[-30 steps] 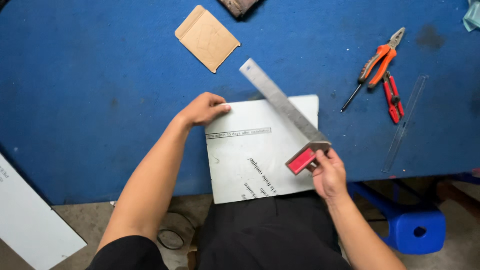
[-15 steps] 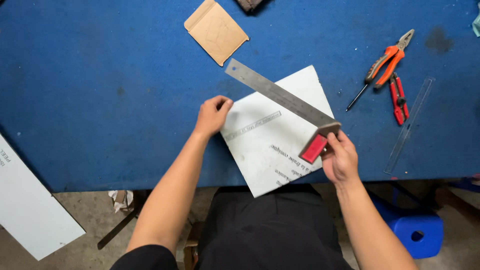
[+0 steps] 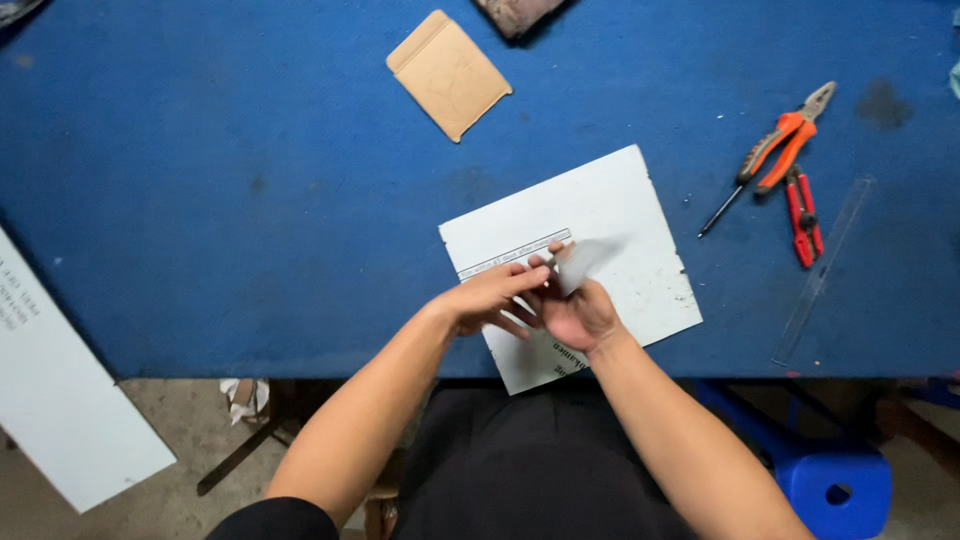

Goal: The person marks a small cardboard piece with a pen, then places a white sheet on the table. Using a metal ruler and a red utility knife, they measure and cut the sheet into a smaller rectangle. The person repeatedly repositions the ruler and cuts along the edges to refine the shape.

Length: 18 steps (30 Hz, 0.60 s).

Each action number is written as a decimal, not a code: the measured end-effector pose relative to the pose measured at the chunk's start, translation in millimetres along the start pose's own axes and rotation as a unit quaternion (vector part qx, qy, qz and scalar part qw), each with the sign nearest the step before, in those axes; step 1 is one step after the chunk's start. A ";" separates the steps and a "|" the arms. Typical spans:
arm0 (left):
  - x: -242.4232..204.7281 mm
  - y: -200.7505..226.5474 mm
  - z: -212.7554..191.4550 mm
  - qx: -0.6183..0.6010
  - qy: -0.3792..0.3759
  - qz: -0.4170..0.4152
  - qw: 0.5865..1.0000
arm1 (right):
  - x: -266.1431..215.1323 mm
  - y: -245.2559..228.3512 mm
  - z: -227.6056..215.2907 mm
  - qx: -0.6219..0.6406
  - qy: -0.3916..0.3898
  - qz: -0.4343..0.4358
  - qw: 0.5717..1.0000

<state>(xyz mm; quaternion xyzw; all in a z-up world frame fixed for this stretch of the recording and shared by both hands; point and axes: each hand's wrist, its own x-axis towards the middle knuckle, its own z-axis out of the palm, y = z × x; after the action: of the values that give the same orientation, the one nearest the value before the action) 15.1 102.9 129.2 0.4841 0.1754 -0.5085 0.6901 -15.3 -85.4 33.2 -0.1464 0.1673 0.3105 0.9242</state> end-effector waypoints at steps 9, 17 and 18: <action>4.6 16.3 -44.2 0.325 0.151 0.177 0.917 | 27.8 -28.4 60.5 -0.169 0.185 0.022 0.968; 31.8 44.4 -96.6 0.634 0.350 0.341 0.599 | -4.8 -56.6 104.9 -0.403 0.150 0.067 0.900; 44.4 40.8 -103.8 0.665 0.370 0.352 0.545 | 1.3 -49.6 86.3 -0.505 0.188 0.031 0.842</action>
<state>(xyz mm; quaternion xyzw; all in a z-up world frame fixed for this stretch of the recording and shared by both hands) 95.4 167.7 67.9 0.9727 -0.1574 0.0280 0.1683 35.4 -90.3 118.7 -0.6436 0.1623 0.3466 0.6628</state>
